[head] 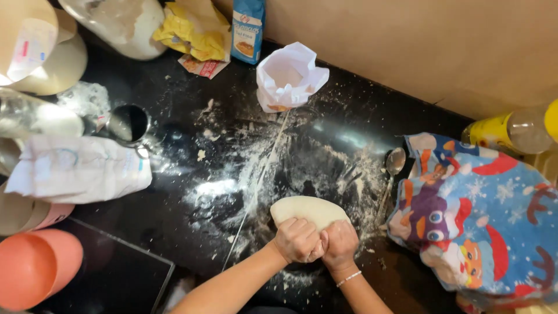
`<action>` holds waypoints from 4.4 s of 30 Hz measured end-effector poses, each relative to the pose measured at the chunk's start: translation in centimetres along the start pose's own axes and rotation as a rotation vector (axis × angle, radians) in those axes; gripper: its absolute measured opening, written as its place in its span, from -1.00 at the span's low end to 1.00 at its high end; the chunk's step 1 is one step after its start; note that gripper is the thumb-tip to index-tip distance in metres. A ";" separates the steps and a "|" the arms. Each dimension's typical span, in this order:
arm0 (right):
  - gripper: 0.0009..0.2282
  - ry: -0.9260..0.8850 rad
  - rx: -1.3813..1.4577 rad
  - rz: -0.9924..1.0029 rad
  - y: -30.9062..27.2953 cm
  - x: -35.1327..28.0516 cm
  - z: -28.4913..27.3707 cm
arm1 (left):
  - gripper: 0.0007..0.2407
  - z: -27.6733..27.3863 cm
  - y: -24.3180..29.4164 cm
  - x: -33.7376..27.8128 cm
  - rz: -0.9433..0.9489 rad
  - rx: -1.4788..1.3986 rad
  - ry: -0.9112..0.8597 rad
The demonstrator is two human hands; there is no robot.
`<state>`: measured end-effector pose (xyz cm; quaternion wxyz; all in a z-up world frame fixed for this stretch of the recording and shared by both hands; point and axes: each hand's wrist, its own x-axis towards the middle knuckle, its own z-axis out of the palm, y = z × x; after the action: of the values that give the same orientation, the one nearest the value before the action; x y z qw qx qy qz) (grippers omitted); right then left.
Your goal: Kneading dough on a floured countertop.
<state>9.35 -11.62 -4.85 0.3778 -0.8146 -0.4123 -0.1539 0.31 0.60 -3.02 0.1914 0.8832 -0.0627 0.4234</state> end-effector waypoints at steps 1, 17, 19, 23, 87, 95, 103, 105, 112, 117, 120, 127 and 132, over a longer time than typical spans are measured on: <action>-0.67 0.022 -0.035 0.010 0.1 0.8 0.4 | -0.67 0.2 -0.8 1.5 0.016 -0.027 0.009; -0.71 -0.153 -0.146 0.832 2.3 12.5 2.3 | -0.62 10.8 -12.9 13.3 -0.364 -0.104 -0.533; -0.66 -0.337 -0.095 0.900 6.6 8.0 3.2 | -0.62 9.4 -13.9 14.2 -0.522 0.003 -0.647; -0.67 -0.669 -0.084 0.953 0.9 8.0 -3.2 | -0.53 2.7 -12.4 14.9 -0.961 -0.088 -1.041; -0.69 0.109 -0.189 0.718 6.0 7.4 5.3 | -0.66 10.5 -12.9 12.0 -0.179 -0.076 -0.219; -0.64 -0.253 0.201 0.931 3.4 5.9 -3.7 | -0.47 2.9 -8.3 14.2 -0.832 -0.228 -0.979; -0.60 0.039 -0.004 -0.061 -3.1 -2.0 -1.4 | -0.70 -0.9 1.7 -0.5 -0.113 0.038 -0.055; -0.57 0.090 -0.126 -0.122 -2.0 -3.1 -0.8 | -0.67 -0.1 1.1 -1.6 -0.030 0.023 -0.040; -0.60 0.041 -0.208 0.140 2.8 0.5 2.9 | -0.63 4.6 -4.1 2.5 -0.048 0.026 0.012; -0.67 0.070 -0.132 0.358 5.1 3.9 4.4 | -0.70 12.2 -10.3 1.8 -0.051 0.046 -0.007; -0.71 0.029 -0.222 0.650 4.0 6.1 3.4 | -0.75 11.8 -11.8 6.3 0.005 0.066 -0.078; -0.62 -0.434 0.129 1.094 4.1 4.7 -0.8 | -0.64 7.3 -13.6 9.5 -0.843 -0.044 -0.726; -0.50 -0.397 0.300 1.043 1.9 9.2 -0.9 | -0.76 7.4 -9.8 5.3 -0.471 0.259 -0.209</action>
<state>16.52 -7.92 0.01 0.4304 -0.8609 -0.0364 0.2689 11.66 7.02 -5.95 0.1628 0.9294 0.1795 0.2785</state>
